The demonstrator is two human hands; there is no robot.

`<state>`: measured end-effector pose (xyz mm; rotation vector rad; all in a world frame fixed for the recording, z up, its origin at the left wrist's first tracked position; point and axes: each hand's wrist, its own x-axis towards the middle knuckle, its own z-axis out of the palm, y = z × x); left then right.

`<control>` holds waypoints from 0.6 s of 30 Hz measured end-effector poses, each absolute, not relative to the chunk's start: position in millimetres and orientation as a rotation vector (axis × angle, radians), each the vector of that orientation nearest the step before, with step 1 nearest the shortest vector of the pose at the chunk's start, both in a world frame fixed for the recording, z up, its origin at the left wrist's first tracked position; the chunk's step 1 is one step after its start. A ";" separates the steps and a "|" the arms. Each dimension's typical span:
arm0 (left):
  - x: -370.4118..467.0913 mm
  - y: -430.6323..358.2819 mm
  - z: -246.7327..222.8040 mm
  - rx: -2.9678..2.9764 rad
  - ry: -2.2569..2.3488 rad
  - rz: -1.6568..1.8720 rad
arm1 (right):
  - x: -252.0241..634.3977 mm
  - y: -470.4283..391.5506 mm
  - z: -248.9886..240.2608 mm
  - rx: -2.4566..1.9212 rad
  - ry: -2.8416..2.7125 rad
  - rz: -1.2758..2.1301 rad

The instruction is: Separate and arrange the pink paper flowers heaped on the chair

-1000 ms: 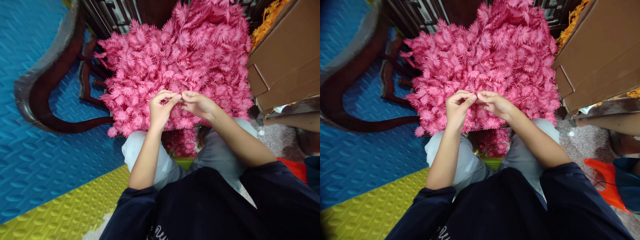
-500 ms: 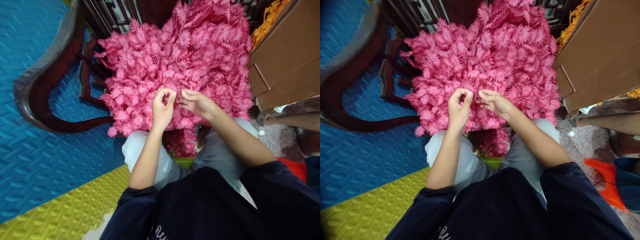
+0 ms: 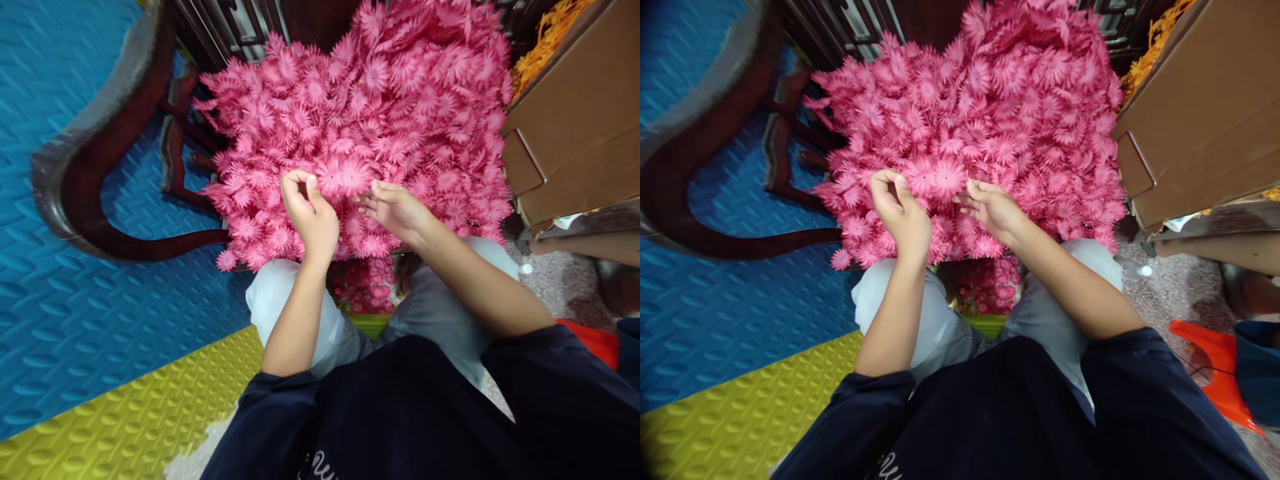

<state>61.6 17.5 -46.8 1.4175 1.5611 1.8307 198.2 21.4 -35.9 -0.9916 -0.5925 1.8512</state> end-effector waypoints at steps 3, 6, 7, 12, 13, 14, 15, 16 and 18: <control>58.9 18.1 -43.6 1.403 1.614 1.871 | 196.5 20.5 -35.2 -0.995 -0.571 1.862; 60.0 18.2 -42.9 1.404 1.654 1.960 | 191.4 18.1 -33.7 -1.001 -0.530 1.876; 61.1 18.1 -43.3 1.406 1.660 1.989 | 189.7 17.1 -32.7 -1.002 -0.520 1.870; 67.4 18.1 -45.4 1.447 1.718 2.037 | 186.7 12.7 -24.8 -1.012 -0.484 1.812; 68.3 18.0 -45.6 1.448 1.726 2.044 | 186.8 12.1 -23.0 -1.014 -0.474 1.807; 69.2 17.9 -45.6 1.446 1.729 2.051 | 186.9 11.6 -21.5 -1.016 -0.461 1.799; 70.0 17.7 -45.7 1.442 1.725 2.058 | 186.9 11.2 -20.2 -1.018 -0.446 1.789; 70.9 17.5 -45.7 1.437 1.716 2.063 | 186.9 10.9 -19.3 -1.020 -0.433 1.775; 72.8 17.0 -45.8 1.425 1.689 2.063 | 186.9 10.6 -19.2 -1.027 -0.420 1.748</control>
